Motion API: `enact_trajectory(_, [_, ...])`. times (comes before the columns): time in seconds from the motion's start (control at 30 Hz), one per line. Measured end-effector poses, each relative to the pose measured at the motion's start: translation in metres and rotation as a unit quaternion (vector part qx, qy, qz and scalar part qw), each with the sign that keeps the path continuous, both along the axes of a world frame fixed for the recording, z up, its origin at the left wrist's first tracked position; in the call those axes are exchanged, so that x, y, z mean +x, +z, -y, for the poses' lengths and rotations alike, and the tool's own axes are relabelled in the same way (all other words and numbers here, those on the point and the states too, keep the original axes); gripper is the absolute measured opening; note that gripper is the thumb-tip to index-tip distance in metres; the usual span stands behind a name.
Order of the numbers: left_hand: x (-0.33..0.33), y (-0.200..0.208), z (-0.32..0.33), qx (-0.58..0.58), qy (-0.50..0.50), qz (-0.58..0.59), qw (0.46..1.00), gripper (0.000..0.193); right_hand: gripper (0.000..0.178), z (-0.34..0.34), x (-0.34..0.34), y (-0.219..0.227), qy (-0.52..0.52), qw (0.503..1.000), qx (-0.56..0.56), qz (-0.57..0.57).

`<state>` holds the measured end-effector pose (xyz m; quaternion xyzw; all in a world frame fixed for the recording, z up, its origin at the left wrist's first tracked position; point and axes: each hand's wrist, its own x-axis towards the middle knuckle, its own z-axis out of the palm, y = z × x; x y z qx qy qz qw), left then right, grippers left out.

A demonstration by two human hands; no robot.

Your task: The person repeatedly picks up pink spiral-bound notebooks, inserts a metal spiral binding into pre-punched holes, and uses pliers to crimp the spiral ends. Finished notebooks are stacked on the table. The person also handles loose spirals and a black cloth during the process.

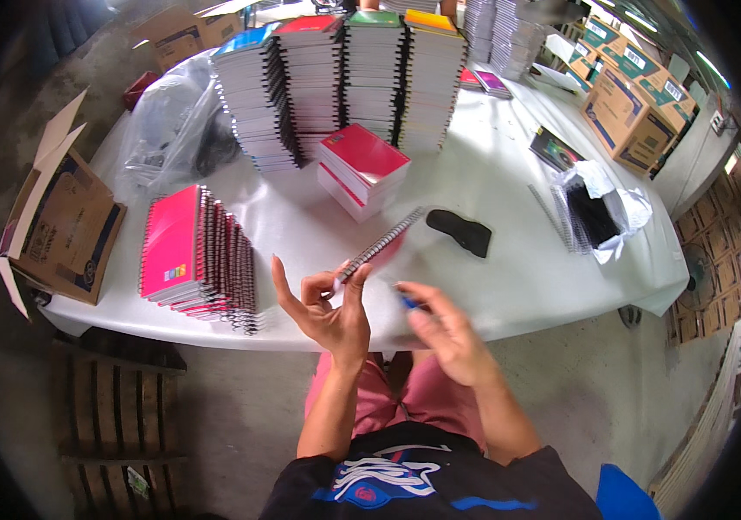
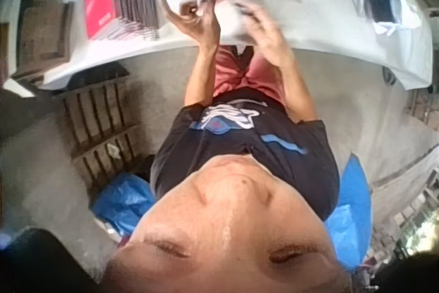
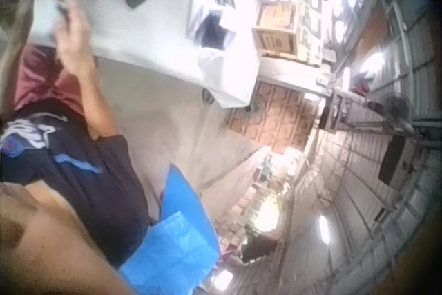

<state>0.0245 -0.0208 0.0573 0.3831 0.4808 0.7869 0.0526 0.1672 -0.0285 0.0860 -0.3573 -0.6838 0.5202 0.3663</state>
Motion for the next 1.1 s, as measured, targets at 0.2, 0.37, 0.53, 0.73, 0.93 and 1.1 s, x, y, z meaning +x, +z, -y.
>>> enact_trajectory(0.2, [-0.021, 0.020, 0.002, 0.000, -0.071, 0.154, 0.985, 0.065, 0.039, -0.034, 0.086, -0.033, -0.268, 0.799, 0.124, 0.524])
enact_trajectory(0.37, [-0.023, 0.026, 0.013, 0.047, -0.147, 0.205, 0.966, 0.054, 0.046, -0.048, 0.061, -0.030, -0.213, 0.890, 0.263, 0.306])
enact_trajectory(0.53, [-0.030, 0.057, 0.046, 0.073, -0.153, 0.123, 0.978, 0.046, 0.047, -0.045, -0.022, 0.014, 0.010, 0.960, -0.030, -0.278])
enact_trajectory(0.73, [-0.101, 0.096, 0.075, 0.065, 0.165, -0.172, 0.969, 0.047, 0.038, -0.080, -0.134, 0.090, 0.114, 0.930, -0.047, -0.347])
enact_trajectory(0.93, [-0.165, 0.081, 0.080, 0.005, 0.249, -0.041, 0.968, 0.044, 0.027, -0.116, -0.224, 0.132, 0.186, 0.873, -0.171, -0.418])
enact_trajectory(1.1, [-0.172, 0.050, 0.067, -0.047, 0.135, -0.002, 0.990, 0.051, 0.029, -0.121, -0.269, 0.143, 0.230, 0.878, 0.408, -0.099])
